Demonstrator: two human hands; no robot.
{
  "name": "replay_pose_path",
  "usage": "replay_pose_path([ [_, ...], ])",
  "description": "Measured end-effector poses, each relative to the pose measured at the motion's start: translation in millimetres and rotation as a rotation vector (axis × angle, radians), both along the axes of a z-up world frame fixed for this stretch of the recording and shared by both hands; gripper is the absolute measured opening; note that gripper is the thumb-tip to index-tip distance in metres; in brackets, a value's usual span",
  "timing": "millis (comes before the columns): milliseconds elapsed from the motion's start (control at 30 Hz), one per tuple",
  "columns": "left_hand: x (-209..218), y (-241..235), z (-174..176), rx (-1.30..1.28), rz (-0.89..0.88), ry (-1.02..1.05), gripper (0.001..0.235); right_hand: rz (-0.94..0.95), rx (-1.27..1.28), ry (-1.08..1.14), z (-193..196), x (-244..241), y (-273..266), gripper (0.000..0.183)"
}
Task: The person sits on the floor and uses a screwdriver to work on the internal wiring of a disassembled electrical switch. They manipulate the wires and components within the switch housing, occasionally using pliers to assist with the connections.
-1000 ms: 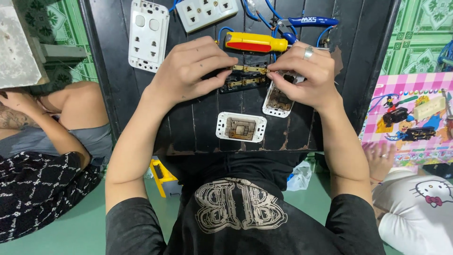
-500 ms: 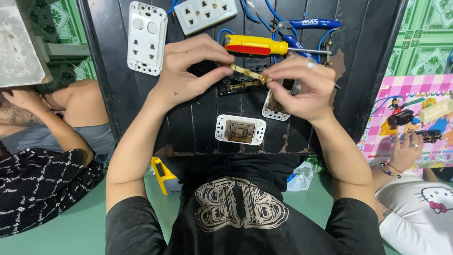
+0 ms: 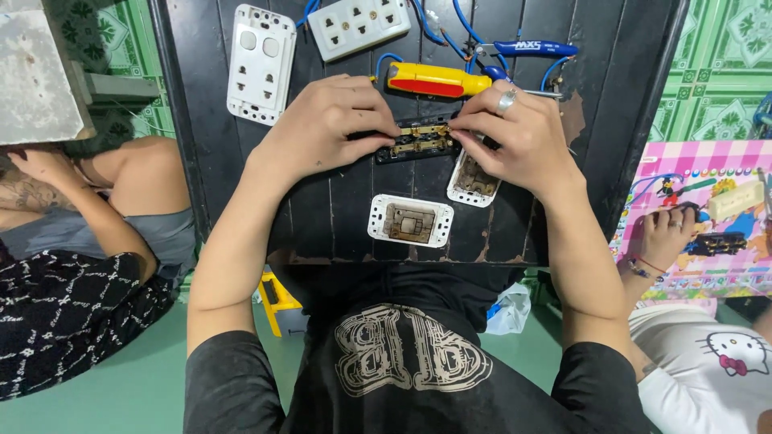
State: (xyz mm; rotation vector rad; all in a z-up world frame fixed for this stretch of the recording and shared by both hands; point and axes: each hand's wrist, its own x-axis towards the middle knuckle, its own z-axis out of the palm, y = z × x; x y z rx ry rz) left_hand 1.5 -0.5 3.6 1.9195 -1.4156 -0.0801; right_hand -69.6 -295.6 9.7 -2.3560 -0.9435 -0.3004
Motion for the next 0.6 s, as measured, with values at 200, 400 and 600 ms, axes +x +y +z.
replay_pose_path([
  [200, 0, -3, 2, -0.006, -0.012, 0.039, 0.01, 0.004, 0.012, 0.036, -3, -2, -5, 0.012],
  [400, 1, -2, 2, -0.029, -0.021, 0.046, 0.01, -0.051, 0.039, 0.075, -12, -5, -11, 0.031],
  [600, 2, -1, 0, -0.017, -0.016, 0.018, 0.011, -0.048, 0.045, 0.086, 0, -3, -2, 0.03],
])
